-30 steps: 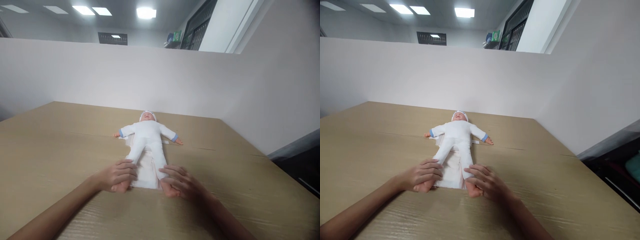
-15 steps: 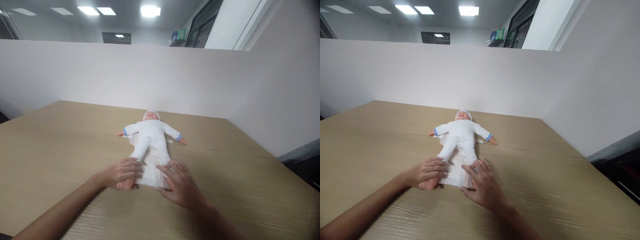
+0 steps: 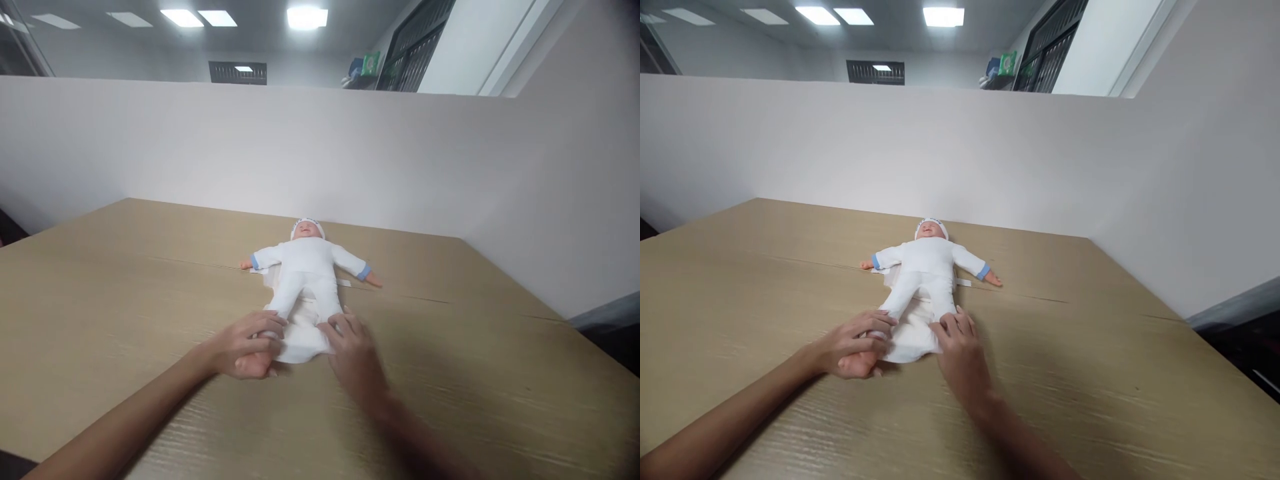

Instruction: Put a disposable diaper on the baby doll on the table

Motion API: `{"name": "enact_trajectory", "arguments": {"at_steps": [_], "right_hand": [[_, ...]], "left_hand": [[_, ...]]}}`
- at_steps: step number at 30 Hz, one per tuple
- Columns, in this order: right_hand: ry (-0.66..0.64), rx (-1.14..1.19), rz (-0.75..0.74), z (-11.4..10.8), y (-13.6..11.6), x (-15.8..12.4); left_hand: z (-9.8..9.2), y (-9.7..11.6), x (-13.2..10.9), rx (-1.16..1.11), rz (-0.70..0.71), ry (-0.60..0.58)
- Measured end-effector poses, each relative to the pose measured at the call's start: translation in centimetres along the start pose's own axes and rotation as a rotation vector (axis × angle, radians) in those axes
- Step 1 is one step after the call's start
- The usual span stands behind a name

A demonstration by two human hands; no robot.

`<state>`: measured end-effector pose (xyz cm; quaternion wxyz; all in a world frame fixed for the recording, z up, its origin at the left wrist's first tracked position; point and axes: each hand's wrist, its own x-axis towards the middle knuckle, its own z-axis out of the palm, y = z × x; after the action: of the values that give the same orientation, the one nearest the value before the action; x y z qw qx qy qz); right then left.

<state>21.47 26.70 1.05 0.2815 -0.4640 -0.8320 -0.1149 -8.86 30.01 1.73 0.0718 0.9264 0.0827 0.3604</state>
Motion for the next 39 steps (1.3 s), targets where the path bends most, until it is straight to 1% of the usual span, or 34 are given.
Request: {"name": "enact_trajectory", "arguments": {"at_steps": [2, 4, 8, 11, 13, 15, 18, 20, 22, 24, 26, 30, 33, 36, 39], "right_hand": [[0.015, 0.136, 0.063, -0.3, 0.5, 0.0], [0.028, 0.218, 0.135, -0.6, 0.8, 0.1], [0.028, 0.218, 0.228, -1.3, 0.9, 0.0], [0.007, 0.291, 0.267, -1.8, 0.8, -0.4], [0.035, 0.374, 0.254, -2.2, 0.8, -0.4], [0.088, 0.439, 0.192, -2.6, 0.9, -0.1], [0.158, 0.533, 0.086, -2.7, 1.2, 1.2], [0.156, 0.612, 0.071, -2.4, 1.6, 2.3], [0.128, 0.666, 0.080, -1.9, 2.0, 3.4], [0.092, 0.668, 0.078, -1.5, 2.5, 4.1], [0.086, 0.638, 0.067, -1.1, 2.8, 4.4], [0.086, 0.556, 0.054, -0.9, 3.1, 4.2], [0.073, 0.509, 0.043, -0.8, 3.2, 3.9], [0.105, 0.588, 0.049, -0.6, 3.4, 3.8], [0.119, 0.641, 0.050, -0.3, 3.6, 3.9]], "left_hand": [[0.1, 0.1, 0.1, -0.028, -0.018, 0.032], [0.0, 0.4, 0.3, -0.061, -0.033, 0.043], [-0.1, 1.8, 0.4, -0.149, -0.078, 0.044], [-0.2, 3.3, 0.2, -0.202, -0.113, 0.018], [-0.3, 4.2, 0.1, -0.218, -0.133, 0.001], [-0.3, 5.1, 0.0, -0.239, -0.153, -0.005], [-0.4, 6.1, 0.0, -0.301, -0.175, -0.043], [-0.5, 6.7, -0.1, -0.299, -0.179, -0.083], [-0.5, 7.2, -0.3, -0.248, -0.179, -0.121], [-0.5, 7.4, -0.5, -0.198, -0.166, -0.151], [-0.6, 7.5, -0.6, -0.174, -0.155, -0.168], [-0.9, 7.4, -0.8, -0.101, -0.126, -0.216], [-0.9, 7.6, -1.4, -0.043, -0.076, -0.241], [-1.0, 7.7, -2.1, 0.025, -0.075, -0.247], [-1.5, 8.0, -2.2, 0.017, -0.105, -0.290]]}}
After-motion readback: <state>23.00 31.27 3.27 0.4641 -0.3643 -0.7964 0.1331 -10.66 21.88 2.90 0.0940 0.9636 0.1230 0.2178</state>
